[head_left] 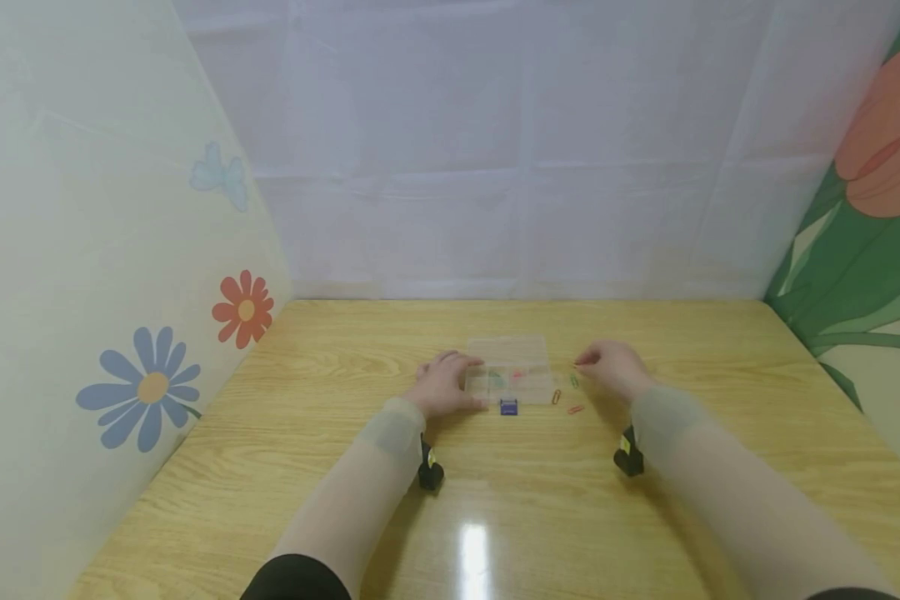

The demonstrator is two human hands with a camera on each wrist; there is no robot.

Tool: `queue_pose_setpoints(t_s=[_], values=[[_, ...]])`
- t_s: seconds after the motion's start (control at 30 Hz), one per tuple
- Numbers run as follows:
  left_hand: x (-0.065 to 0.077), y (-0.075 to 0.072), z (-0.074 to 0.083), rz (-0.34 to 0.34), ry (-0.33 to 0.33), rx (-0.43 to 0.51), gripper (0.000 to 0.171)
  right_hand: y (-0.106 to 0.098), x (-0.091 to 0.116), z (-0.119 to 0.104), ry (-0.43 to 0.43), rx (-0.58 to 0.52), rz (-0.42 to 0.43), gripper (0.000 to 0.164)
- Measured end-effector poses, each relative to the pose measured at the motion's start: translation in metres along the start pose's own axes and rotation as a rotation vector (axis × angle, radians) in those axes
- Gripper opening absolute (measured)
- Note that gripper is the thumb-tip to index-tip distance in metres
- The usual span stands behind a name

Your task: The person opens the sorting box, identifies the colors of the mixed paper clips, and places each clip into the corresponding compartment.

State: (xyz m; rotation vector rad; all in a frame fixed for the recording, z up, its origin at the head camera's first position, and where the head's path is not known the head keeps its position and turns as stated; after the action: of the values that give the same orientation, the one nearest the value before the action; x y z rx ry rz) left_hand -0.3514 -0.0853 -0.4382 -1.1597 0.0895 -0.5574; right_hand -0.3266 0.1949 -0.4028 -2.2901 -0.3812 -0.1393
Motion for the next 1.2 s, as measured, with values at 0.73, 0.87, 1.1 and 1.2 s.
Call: queue_pose_setpoints(t_s=[0.73, 0.87, 1.1, 1.2], values=[[0.004, -0.003, 0.004, -0.004, 0.010, 0.012, 0.075, 0.028, -0.014, -0.026, 0.041, -0.191, -0.053, 0.017], [0.004, -0.003, 0.003, -0.003, 0.008, 0.008, 0.075, 0.033, -0.015, -0.027, 0.086, -0.288, -0.074, 0.020], [0.003, -0.002, 0.002, 0.005, 0.008, -0.009, 0.075, 0.036, -0.016, -0.028, 0.121, -0.283, -0.079, 0.019], [0.003, -0.002, 0.002, 0.008, 0.007, -0.007, 0.075, 0.037, -0.017, -0.028, 0.130, -0.276, -0.079, 0.019]])
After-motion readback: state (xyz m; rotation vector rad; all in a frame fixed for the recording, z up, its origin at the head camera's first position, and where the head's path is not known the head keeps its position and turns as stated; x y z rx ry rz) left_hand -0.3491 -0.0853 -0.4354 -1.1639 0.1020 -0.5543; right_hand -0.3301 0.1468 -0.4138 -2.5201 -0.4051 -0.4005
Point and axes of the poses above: each hand's wrist, its own x-axis away from the middle knuckle, its own y-axis out of the palm, z = x × y, the point moved 4 cm from there along -x, towards the middle knuckle, and after that the axes turned 10 degrees about -z, right-handed, at the moved point
